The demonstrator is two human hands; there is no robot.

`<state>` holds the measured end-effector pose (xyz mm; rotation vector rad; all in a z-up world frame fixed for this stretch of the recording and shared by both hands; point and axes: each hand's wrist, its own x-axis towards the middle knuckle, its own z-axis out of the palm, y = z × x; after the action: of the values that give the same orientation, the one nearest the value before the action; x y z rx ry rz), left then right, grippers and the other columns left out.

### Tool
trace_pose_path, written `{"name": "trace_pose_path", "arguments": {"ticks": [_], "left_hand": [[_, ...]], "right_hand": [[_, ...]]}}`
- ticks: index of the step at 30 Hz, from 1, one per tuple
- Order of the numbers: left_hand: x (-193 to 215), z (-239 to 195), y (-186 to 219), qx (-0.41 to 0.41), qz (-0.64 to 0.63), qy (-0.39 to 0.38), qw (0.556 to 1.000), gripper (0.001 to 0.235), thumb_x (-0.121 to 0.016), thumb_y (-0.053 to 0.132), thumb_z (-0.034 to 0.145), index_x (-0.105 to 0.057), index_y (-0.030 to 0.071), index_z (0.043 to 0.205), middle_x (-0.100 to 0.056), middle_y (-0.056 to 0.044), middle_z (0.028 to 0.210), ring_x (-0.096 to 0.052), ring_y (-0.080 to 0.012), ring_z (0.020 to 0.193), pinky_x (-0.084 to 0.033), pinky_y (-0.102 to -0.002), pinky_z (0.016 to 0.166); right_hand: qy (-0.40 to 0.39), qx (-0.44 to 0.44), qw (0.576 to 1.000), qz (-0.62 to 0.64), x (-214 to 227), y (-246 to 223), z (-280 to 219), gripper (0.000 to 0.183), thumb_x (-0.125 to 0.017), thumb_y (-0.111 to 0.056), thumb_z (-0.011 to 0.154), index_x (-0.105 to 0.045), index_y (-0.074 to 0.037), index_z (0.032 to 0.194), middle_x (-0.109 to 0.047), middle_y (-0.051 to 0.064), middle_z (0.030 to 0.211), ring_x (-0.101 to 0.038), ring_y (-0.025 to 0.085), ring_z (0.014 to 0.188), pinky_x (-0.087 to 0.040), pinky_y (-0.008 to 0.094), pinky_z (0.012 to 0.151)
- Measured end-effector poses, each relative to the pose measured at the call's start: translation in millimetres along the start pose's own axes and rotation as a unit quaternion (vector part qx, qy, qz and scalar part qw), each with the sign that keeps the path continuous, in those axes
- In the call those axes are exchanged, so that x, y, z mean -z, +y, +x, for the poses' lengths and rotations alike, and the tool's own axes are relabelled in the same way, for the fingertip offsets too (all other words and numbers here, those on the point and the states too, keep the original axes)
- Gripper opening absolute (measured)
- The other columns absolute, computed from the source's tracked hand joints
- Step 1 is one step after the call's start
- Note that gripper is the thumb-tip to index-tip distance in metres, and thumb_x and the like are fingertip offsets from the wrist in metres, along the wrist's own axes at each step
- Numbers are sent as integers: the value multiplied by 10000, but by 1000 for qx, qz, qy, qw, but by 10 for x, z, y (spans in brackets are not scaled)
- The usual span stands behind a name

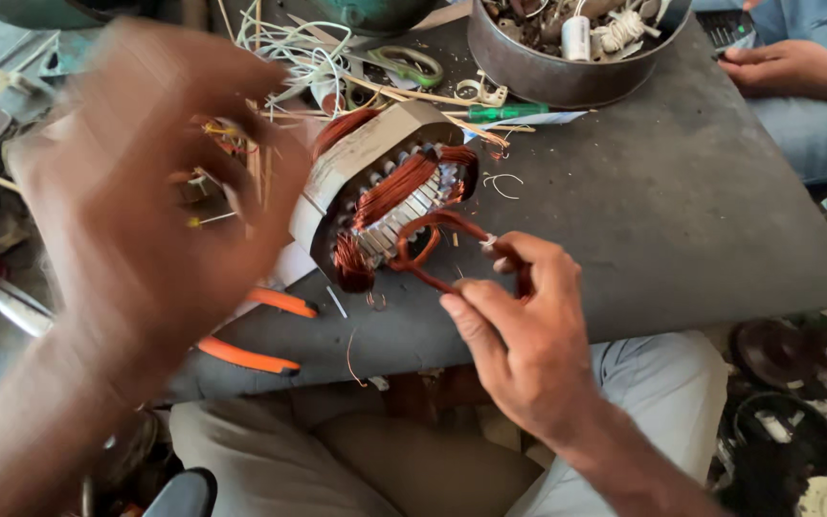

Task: The person winds copper wire by hand into the slots of a motor stator, using pre-formed wire loops and inserting them into the slots. The person uses scissors to cut a small piece of tape and continues winding the copper wire into the stator slots.

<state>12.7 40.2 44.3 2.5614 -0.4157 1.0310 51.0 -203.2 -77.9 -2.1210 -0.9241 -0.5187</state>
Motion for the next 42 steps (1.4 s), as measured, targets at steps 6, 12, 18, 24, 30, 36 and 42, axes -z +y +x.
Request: {"name": "trace_pose_path", "arguments": {"ticks": [6, 12, 18, 24, 30, 36, 42], "left_hand": [[-470, 47, -869, 364, -218, -264, 866, 279, -658, 155, 925, -734, 72, 1181, -734, -45, 783, -639, -81, 613, -538, -261, 561], [-1025, -99, -1477, 340, -309, -446, 768, 239, -693, -33, 867, -691, -17, 1106, -697, -178, 814, -502, -201, 649, -414, -392, 561], [-1191, -79, -1557, 304, -507, -472, 654, 470, -800, 83, 782, -711, -13, 1234, -811, -85, 1098, -737, -146, 930, -605, -300, 841], [-1137, -94, -1475, 397, -376, -487, 681, 485, -788, 85, 750, -707, 56, 1228, -745, -60, 813, -626, -128, 597, -513, -304, 497], [-1138, -113, -1503, 381, -466, -481, 637, 364, -774, 48, 712, -741, 21, 1074, -685, 33, 662, -515, -26, 437, -379, -224, 344], [-1186, -127, -1582, 366, -484, -508, 612, 267, -758, 16, 755, -719, -12, 1018, -617, 17, 635, -485, -37, 441, -368, -231, 358], [-1139, -96, -1528, 362, -453, -508, 637, 385, -688, 36, 740, -717, 31, 1123, -687, -20, 696, -560, -60, 465, -438, -252, 362]], "right_hand": [[-16, -11, 999, -30, -204, -162, 225, 157, -743, -194, 934, -750, -99, 1058, -556, 150, 1212, -520, 325, 1064, -397, 471, 941], [7, -59, 998, -25, -431, -256, 350, 120, -730, -204, 934, -735, -104, 999, -571, 143, 1190, -524, 332, 1055, -395, 485, 911], [-7, -84, 995, -51, -492, -231, 360, 155, -719, -271, 956, -718, -116, 972, -568, 144, 1179, -532, 327, 1047, -399, 492, 909], [-10, -98, 994, -54, -552, -225, 358, 186, -735, -305, 946, -751, -121, 967, -579, 129, 1143, -530, 317, 1028, -395, 482, 884], [-8, -103, 993, -52, -565, -224, 383, 210, -760, -323, 919, -754, -113, 914, -590, 123, 1129, -533, 315, 1024, -398, 476, 869], [-1, -118, 992, -36, -565, -233, 375, 223, -771, -327, 908, -761, -108, 866, -612, 101, 1094, -548, 298, 1020, -408, 468, 874], [5, -121, 992, -29, -566, -224, 352, 210, -824, -302, 870, -779, -96, 864, -631, 94, 1083, -562, 297, 1027, -426, 465, 898]]}}
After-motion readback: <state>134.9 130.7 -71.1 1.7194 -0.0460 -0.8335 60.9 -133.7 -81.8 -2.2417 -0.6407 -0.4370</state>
